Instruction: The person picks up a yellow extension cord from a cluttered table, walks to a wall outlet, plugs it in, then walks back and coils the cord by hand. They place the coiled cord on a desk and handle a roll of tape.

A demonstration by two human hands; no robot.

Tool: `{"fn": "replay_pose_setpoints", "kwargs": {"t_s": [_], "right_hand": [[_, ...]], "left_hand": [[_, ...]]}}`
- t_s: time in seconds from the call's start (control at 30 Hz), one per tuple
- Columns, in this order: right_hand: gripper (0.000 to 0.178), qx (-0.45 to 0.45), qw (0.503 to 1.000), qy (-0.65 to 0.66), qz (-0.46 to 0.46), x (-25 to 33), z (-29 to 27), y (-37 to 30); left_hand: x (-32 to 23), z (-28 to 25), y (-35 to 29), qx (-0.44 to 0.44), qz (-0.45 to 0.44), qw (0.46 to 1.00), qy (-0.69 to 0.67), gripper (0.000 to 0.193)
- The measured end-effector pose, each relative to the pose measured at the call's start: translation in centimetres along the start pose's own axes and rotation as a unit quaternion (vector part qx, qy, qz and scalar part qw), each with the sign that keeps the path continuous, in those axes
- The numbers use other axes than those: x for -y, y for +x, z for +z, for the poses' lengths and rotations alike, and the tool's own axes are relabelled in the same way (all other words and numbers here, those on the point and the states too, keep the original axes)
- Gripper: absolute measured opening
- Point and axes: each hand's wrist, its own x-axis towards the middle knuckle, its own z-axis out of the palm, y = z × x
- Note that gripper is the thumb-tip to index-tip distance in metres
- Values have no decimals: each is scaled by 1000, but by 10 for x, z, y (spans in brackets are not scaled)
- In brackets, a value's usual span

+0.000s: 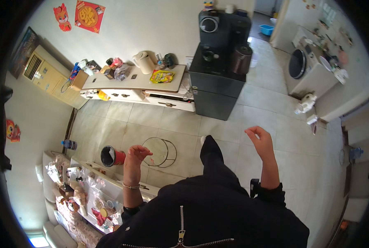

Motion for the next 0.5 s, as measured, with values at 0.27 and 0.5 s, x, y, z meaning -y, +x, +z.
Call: {"fn": "replay_pose_setpoints", "kwargs": {"t_s": [0.27,0.5], "right_hand": [[19,231,964,88,-97,79,123,265],[18,355,921,50,-153,145,257,384]], "left_hand": [[-34,-44,118,-192,-11,981,-15,65],[-44,-118,165,-336,-35,939,-56,61]]}}
